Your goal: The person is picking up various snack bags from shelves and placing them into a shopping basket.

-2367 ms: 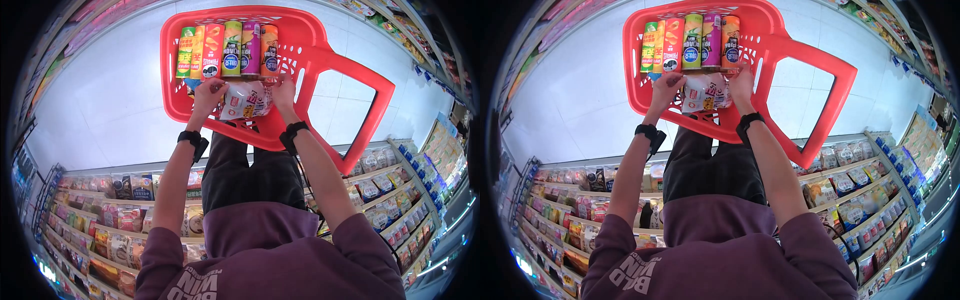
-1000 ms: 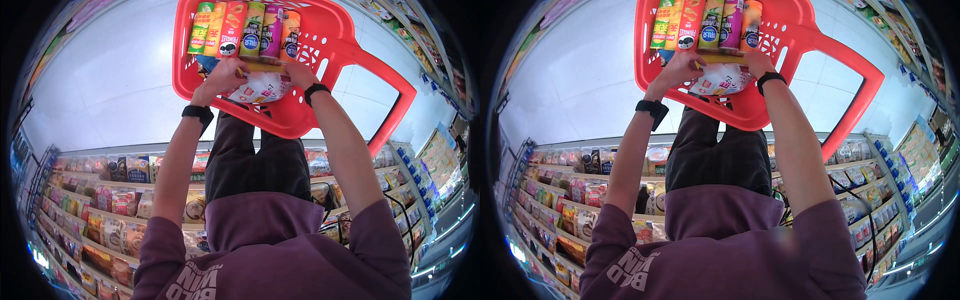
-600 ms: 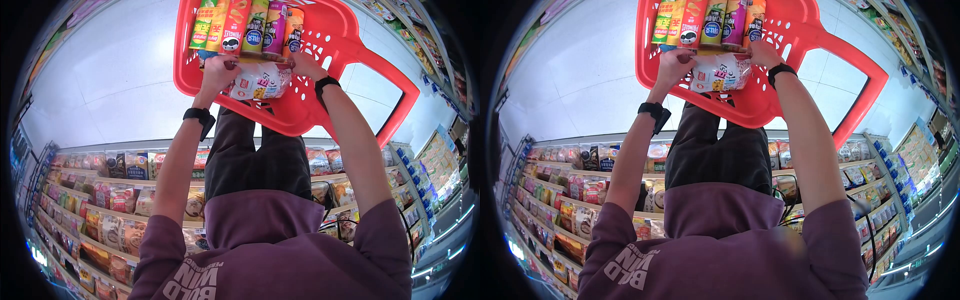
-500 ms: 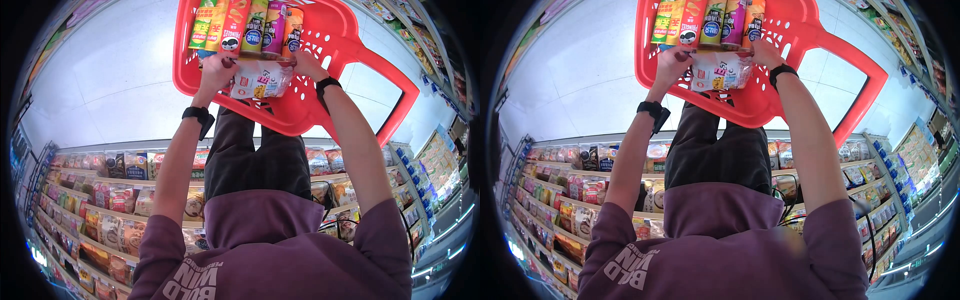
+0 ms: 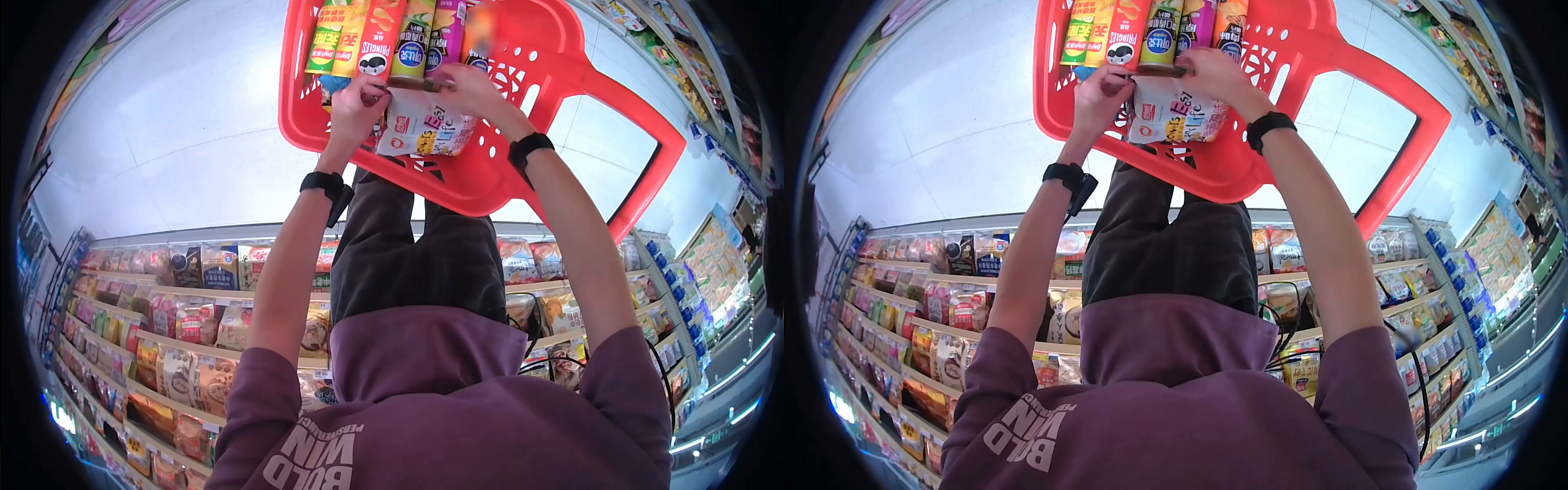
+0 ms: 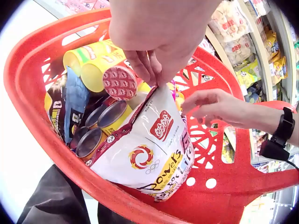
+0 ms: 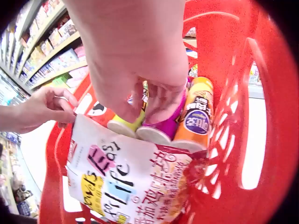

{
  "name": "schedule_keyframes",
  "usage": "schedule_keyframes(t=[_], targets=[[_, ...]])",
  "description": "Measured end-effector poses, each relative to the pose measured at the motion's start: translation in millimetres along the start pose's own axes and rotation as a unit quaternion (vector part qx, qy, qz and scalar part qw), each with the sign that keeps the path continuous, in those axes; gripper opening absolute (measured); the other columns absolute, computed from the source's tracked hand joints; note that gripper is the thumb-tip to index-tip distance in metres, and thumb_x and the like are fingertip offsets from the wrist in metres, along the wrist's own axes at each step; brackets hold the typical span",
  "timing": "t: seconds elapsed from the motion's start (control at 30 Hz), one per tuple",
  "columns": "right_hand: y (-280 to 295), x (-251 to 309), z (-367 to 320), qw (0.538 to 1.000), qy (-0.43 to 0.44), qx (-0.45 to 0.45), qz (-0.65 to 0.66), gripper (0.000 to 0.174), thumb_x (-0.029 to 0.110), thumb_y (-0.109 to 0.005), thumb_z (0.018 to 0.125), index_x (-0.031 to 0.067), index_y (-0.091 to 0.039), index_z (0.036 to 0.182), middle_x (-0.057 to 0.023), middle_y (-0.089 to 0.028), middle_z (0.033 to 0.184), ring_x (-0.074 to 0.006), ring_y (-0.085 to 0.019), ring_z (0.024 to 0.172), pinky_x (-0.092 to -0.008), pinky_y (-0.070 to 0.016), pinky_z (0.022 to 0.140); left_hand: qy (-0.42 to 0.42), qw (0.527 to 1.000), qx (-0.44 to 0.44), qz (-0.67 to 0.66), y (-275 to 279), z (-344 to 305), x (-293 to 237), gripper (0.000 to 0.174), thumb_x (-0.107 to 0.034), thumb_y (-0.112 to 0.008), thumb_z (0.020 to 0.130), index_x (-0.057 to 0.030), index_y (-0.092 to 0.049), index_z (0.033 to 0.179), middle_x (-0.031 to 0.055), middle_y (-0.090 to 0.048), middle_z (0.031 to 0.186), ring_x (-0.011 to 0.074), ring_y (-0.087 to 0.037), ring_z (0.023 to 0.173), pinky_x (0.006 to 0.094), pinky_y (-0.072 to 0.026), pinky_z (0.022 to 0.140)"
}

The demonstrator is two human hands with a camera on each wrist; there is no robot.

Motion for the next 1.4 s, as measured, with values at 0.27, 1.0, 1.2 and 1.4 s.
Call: schedule_keyframes(t=[0.27,1.0,1.2,1.4], targets=[[-54,22,37,0.993,0.086,0.053,0.067,0.031,0.023,-0.072,0.076,0.0056,-0.065,0.101,-0.0113,-0.068,0.092,-0.0276,-0.065,0.085,-0.0381,-0.0508,0.073,-0.001,1.000,0.002,-0.007,-5,2,-1,0.025,-0.008,-0.075,0.080,-0.0016,-0.065,0.103,0.0050,-0.071,0.089,0.0102,-0.067,0.079,0.0245,-0.0543,0.071],[-32,48,32,0.978,0.180,0.032,-0.104,0.015,0.014,-0.068,0.082,0.0082,-0.059,0.092,-0.0060,-0.061,0.097,-0.0276,-0.063,0.092,-0.0403,-0.0505,0.077,0.120,0.963,0.215,0.114,-7,-37,57,0.023,-0.008,-0.080,0.069,0.0026,-0.069,0.085,0.0110,-0.069,0.075,0.0208,-0.068,0.072,0.0316,-0.0536,0.068],[-42,50,35,0.946,0.258,0.016,-0.197,0.019,0.016,-0.067,0.083,0.0089,-0.063,0.100,-0.0068,-0.063,0.097,-0.0284,-0.064,0.090,-0.0412,-0.0516,0.074,0.114,0.963,0.177,0.170,-5,-39,52,0.018,-0.010,-0.077,0.068,-0.0021,-0.070,0.083,0.0150,-0.069,0.077,0.0286,-0.068,0.075,0.0371,-0.0541,0.069],[-22,38,45,0.994,0.049,0.065,-0.072,0.021,0.024,-0.067,0.085,0.0082,-0.064,0.099,-0.0099,-0.066,0.092,-0.0304,-0.064,0.091,-0.0433,-0.0510,0.074,0.132,0.947,0.082,0.280,-9,-36,40,0.012,-0.010,-0.072,0.068,-0.0045,-0.067,0.077,0.0174,-0.067,0.075,0.0350,-0.067,0.077,0.0433,-0.0535,0.068]])
Point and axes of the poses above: each hand's wrist, its own z-axis towards the middle knuckle, its own y-axis out of the back of the hand, x = y × z, the point moved 4 cm from there along z, towards the middle knuckle
